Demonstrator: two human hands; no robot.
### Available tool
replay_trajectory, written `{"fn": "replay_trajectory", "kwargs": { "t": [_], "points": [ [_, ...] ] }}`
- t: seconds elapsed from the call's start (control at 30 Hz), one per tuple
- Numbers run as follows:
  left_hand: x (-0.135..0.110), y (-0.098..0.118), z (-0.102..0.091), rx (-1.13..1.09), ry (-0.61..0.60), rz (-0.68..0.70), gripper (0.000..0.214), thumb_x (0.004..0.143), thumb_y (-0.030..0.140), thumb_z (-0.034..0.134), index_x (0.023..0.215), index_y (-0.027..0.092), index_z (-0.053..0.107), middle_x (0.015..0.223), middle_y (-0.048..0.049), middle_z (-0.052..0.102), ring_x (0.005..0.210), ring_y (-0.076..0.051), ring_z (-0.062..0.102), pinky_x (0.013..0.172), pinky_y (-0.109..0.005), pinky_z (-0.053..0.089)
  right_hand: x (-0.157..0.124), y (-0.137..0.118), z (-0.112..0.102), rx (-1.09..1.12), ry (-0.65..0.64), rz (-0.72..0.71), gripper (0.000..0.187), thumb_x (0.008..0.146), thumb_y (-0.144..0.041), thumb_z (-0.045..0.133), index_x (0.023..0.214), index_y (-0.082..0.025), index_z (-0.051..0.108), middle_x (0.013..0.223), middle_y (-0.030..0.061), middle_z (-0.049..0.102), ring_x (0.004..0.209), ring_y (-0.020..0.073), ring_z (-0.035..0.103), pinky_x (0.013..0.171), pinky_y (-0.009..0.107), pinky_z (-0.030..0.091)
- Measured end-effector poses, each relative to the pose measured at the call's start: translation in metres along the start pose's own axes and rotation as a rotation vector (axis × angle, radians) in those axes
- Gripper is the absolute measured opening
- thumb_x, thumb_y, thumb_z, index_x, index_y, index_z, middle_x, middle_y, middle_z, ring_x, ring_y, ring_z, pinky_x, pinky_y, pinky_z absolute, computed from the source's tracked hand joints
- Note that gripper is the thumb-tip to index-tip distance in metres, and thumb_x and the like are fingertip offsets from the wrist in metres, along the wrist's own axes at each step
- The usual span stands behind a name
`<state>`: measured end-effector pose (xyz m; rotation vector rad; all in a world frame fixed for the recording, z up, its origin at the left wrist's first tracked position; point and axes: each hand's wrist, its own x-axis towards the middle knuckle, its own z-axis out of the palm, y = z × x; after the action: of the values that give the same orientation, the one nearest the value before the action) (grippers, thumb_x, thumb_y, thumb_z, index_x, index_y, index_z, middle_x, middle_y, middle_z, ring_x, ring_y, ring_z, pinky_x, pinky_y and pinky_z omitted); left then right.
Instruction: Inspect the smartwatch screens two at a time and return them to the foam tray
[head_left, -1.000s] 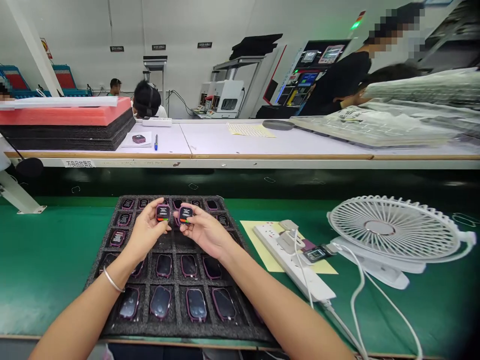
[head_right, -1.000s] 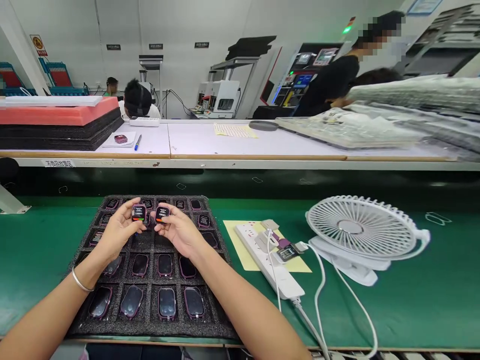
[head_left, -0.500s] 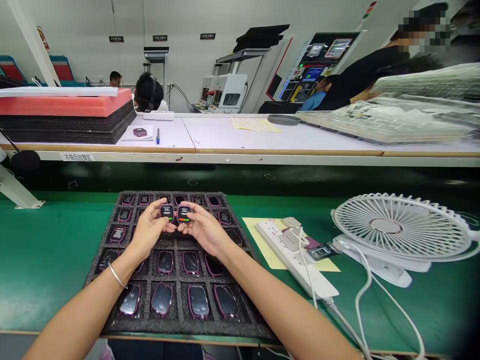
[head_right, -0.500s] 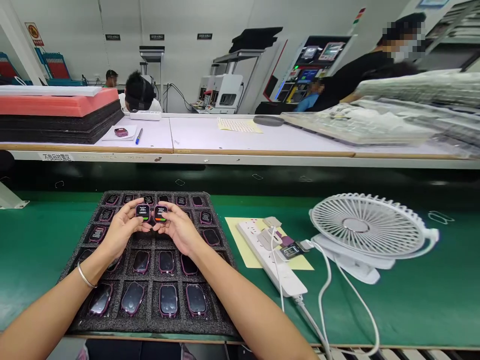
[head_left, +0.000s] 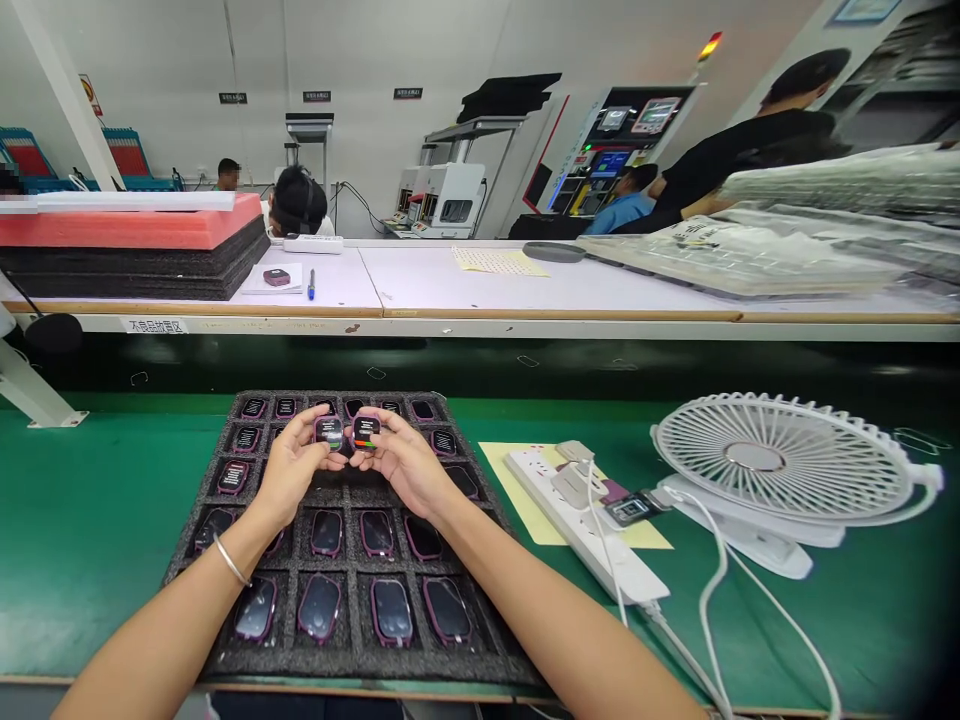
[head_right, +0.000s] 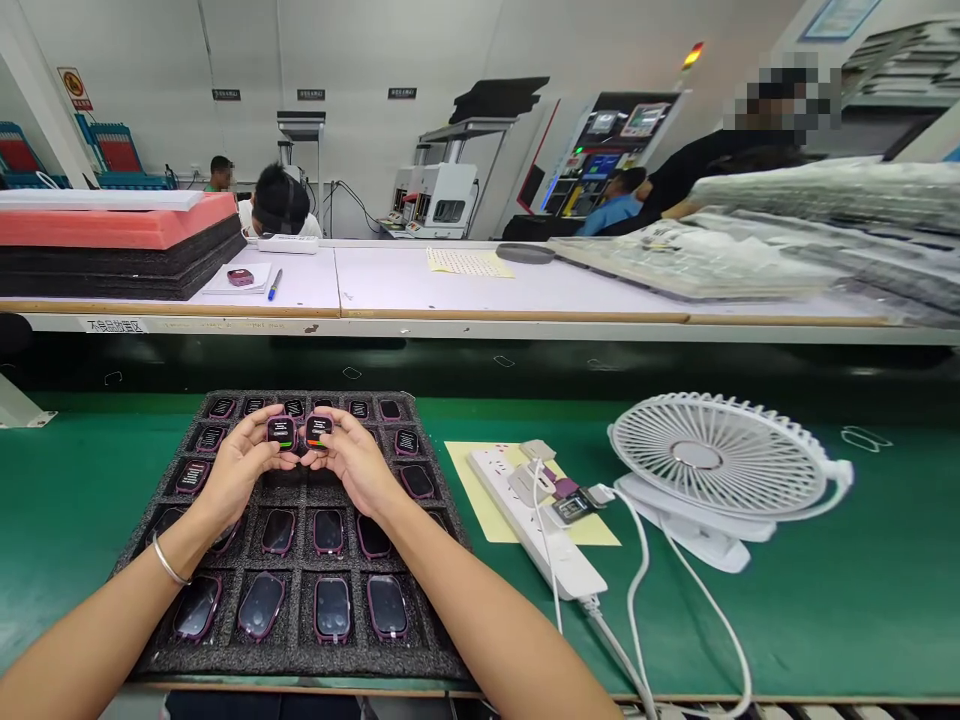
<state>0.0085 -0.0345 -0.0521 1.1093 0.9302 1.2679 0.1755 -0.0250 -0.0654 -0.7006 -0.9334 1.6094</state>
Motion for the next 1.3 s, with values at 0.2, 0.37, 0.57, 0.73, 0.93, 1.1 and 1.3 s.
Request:
{"fn": "replay_trajectory", "kwargs": {
  "t": [0.2, 0.37, 0.57, 0.73, 0.93, 1.1, 1.3],
  "points": [
    [-0.0009, 0.0002, 0.0003, 0.025, -0.016, 0.024, 0.053, 0.074, 0.019, 0.064, 0.126, 0.017, 0.056, 0.11, -0.0074, 0.069, 0.069, -0.013, 0.071, 0.074, -0.031, 0.06, -0.0018, -0.0015, -0.0009, -0.026, -0.022, -0.024, 0.045, 0.068, -0.012, 0.068, 0.112, -0.023, 0.061, 0.086, -0.0003, 0.071, 0.066, 0.0146, 0.069, 0.066, 0.028, 0.051],
    [0.001, -0.0024, -0.0016, 0.063, -0.033, 0.058, 0.054, 0.073, 0.018, 0.067, 0.125, 0.018, 0.056, 0.111, -0.0072, 0.068, 0.069, -0.012, 0.07, 0.074, -0.03, 0.06, -0.0021, -0.0007, -0.0018, -0.059, -0.034, -0.042, 0.048, 0.069, -0.01, 0.066, 0.115, -0.022, 0.061, 0.088, 0.0007, 0.071, 0.067, 0.0141, 0.068, 0.067, 0.028, 0.051],
    [0.0038, -0.005, -0.0026, 0.076, -0.03, 0.08, 0.056, 0.069, 0.013, 0.068, 0.123, 0.019, 0.056, 0.106, -0.0048, 0.068, 0.067, -0.009, 0.067, 0.071, -0.027, 0.058, -0.003, -0.0017, 0.0005, -0.082, -0.054, -0.039, 0.048, 0.068, -0.01, 0.068, 0.114, -0.024, 0.061, 0.089, -0.0001, 0.071, 0.068, 0.0142, 0.069, 0.069, 0.03, 0.053],
    [0.004, -0.0054, -0.0027, 0.066, -0.039, 0.08, 0.057, 0.067, 0.01, 0.065, 0.122, 0.019, 0.057, 0.106, -0.0043, 0.068, 0.067, -0.009, 0.066, 0.071, -0.027, 0.058, -0.0025, -0.0012, -0.0001, -0.086, -0.067, -0.042, 0.05, 0.068, -0.011, 0.069, 0.115, -0.024, 0.06, 0.091, 0.0003, 0.072, 0.069, 0.0146, 0.069, 0.068, 0.031, 0.053],
    [0.0049, -0.0066, -0.0032, 0.056, -0.044, 0.077, 0.059, 0.064, 0.008, 0.063, 0.121, 0.021, 0.057, 0.107, -0.0035, 0.068, 0.066, -0.008, 0.065, 0.072, -0.026, 0.058, -0.0022, -0.0017, -0.0016, -0.087, -0.064, -0.04, 0.05, 0.067, -0.011, 0.069, 0.115, -0.024, 0.061, 0.092, 0.0004, 0.072, 0.069, 0.0147, 0.069, 0.068, 0.031, 0.053],
    [0.0043, -0.0057, -0.0022, 0.051, -0.051, 0.074, 0.06, 0.065, 0.009, 0.065, 0.123, 0.019, 0.056, 0.11, -0.0048, 0.067, 0.067, -0.008, 0.065, 0.071, -0.025, 0.058, -0.0033, -0.0034, -0.0006, -0.086, -0.06, -0.038, 0.05, 0.067, -0.01, 0.068, 0.115, -0.023, 0.061, 0.09, -0.0002, 0.071, 0.068, 0.0145, 0.069, 0.069, 0.031, 0.053],
    [0.0042, -0.0056, -0.003, 0.081, -0.046, 0.075, 0.058, 0.067, 0.01, 0.064, 0.124, 0.019, 0.057, 0.114, -0.0061, 0.066, 0.067, -0.008, 0.066, 0.07, -0.025, 0.058, -0.0026, -0.0006, -0.0026, -0.094, -0.065, -0.051, 0.05, 0.067, -0.01, 0.065, 0.115, -0.024, 0.061, 0.089, 0.0002, 0.071, 0.07, 0.0154, 0.068, 0.069, 0.031, 0.053]
  ]
}}
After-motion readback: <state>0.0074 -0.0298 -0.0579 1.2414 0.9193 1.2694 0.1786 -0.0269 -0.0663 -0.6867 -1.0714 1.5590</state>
